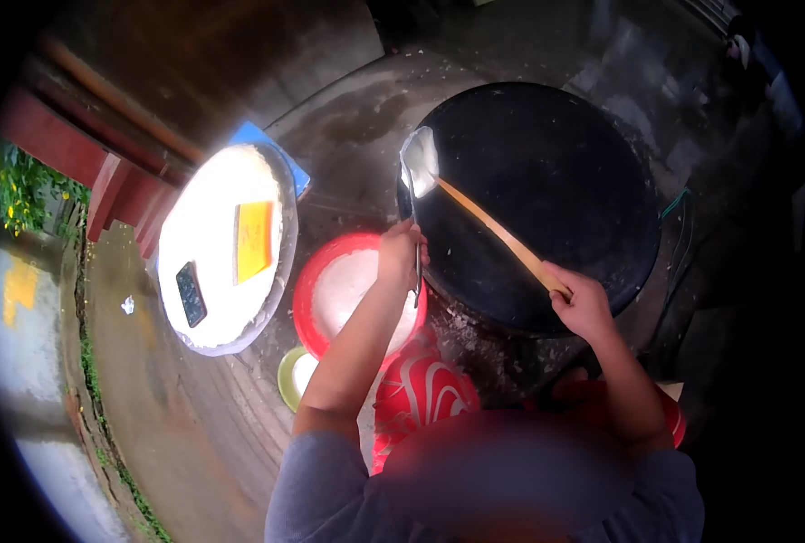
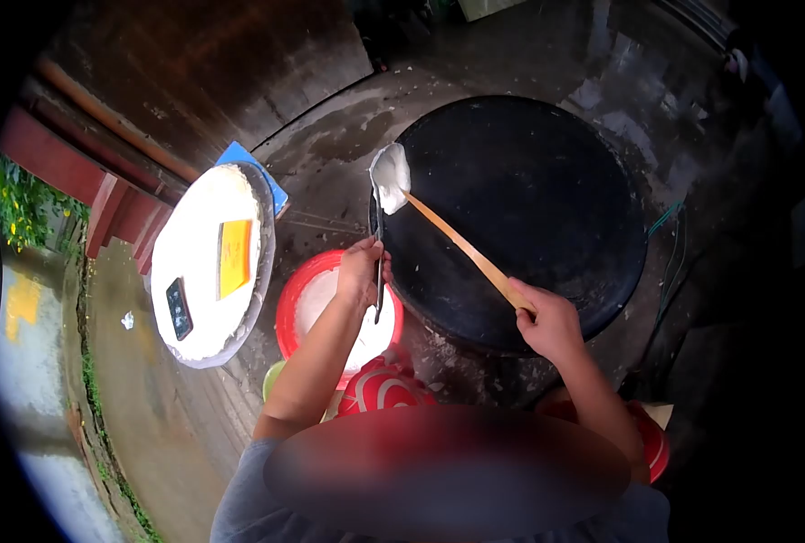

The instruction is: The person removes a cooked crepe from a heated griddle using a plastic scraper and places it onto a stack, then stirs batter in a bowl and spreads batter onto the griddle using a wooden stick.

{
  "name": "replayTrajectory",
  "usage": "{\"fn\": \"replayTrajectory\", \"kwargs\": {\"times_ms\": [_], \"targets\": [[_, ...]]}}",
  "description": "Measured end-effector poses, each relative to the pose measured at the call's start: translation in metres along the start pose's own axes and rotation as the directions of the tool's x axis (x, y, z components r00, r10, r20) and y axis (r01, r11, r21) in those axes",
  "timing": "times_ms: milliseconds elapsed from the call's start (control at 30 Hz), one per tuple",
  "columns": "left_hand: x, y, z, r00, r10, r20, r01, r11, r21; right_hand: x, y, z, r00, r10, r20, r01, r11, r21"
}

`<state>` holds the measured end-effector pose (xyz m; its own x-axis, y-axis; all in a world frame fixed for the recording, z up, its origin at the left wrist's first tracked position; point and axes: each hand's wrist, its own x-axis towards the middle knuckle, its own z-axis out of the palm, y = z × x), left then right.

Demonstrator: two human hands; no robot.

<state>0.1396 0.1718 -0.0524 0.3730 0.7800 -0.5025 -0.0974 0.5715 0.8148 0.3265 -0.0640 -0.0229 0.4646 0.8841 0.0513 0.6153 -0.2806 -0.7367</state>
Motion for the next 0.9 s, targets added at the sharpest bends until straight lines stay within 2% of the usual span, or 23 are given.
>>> {"fn": "replayTrajectory", "kwargs": {"times_ms": [33,100,133,167,233,267,367,433,533,600,633,667,700,733,767,833,867,900], "targets": [[0.003,0.008,0.001,1.0,0.026,-0.01,-0.025,0.999,0.03,-0.003,-0.001,-0.005,1.0,0.0,0.0,0.0,1.0,-0.002],[0.007,0.028,0.001,0.998,0.036,0.058,-0.035,0.999,-0.013,-0.006,-0.002,-0.013,0.996,-0.09,-0.027,0.083,0.974,-0.211],[0.005,0.039,0.003,0.996,0.053,0.073,-0.047,0.996,-0.071,-0.007,0.005,-0.011,0.962,-0.273,-0.026,0.248,0.906,-0.343],[0.002,0.051,0.005,0.986,0.064,0.151,-0.045,0.99,-0.132,-0.006,0.014,-0.007,0.961,-0.273,-0.028,0.247,0.905,-0.346],[-0.002,0.074,0.011,0.973,0.024,0.228,0.034,0.969,-0.246,-0.002,0.031,0.006,0.84,-0.533,0.101,0.489,0.662,-0.568],[0.0,0.082,0.01,0.95,0.008,0.313,0.105,0.933,-0.344,0.002,0.036,0.011,0.826,-0.536,0.177,0.517,0.593,-0.617],[-0.017,0.113,0.025,0.871,-0.011,0.49,0.323,0.766,-0.556,0.027,0.038,0.025,0.794,-0.568,0.217,0.549,0.516,-0.658],[-0.023,0.129,0.029,0.769,0.032,0.638,0.482,0.626,-0.613,0.051,0.03,0.032,0.82,-0.531,0.215,0.503,0.487,-0.714],[-0.041,0.145,0.037,0.728,0.072,0.682,0.54,0.553,-0.635,0.088,0.016,0.036,0.834,-0.533,0.141,0.439,0.487,-0.755],[-0.053,0.147,0.033,0.722,0.092,0.685,0.563,0.498,-0.66,0.1,0.001,0.035,0.964,-0.243,-0.108,0.164,0.863,-0.478],[-0.056,0.143,0.026,0.722,0.091,0.685,0.563,0.498,-0.66,0.097,0.002,0.038,0.964,-0.242,-0.108,0.163,0.863,-0.478],[-0.059,0.139,0.018,0.713,0.111,0.693,0.574,0.476,-0.667,0.092,0.006,0.045,0.981,-0.183,-0.07,0.162,0.957,-0.24],[-0.061,0.134,0.01,0.702,0.133,0.7,0.584,0.455,-0.672,0.086,0.008,0.05,0.99,-0.137,-0.019,0.137,0.99,0.012],[-0.063,0.13,0.002,0.701,0.134,0.7,0.583,0.457,-0.672,0.079,0.005,0.056,0.956,-0.288,-0.046,0.275,0.942,-0.192],[-0.066,0.123,-0.005,0.722,0.132,0.68,0.574,0.435,-0.694,0.077,0.001,0.056,0.956,-0.287,0.052,0.285,0.882,-0.375],[-0.072,0.107,-0.023,0.742,0.119,0.66,0.568,0.41,-0.713,0.096,0.009,0.056,0.936,-0.353,0.021,0.293,0.741,-0.605],[-0.074,0.098,-0.032,0.764,0.105,0.636,0.548,0.414,-0.727,0.105,0.008,0.053,0.942,-0.336,0.022,0.267,0.707,-0.655],[-0.076,0.088,-0.043,0.785,0.092,0.612,0.527,0.419,-0.739,0.109,0.003,0.053,0.966,-0.257,-0.028,0.185,0.76,-0.623]]}}
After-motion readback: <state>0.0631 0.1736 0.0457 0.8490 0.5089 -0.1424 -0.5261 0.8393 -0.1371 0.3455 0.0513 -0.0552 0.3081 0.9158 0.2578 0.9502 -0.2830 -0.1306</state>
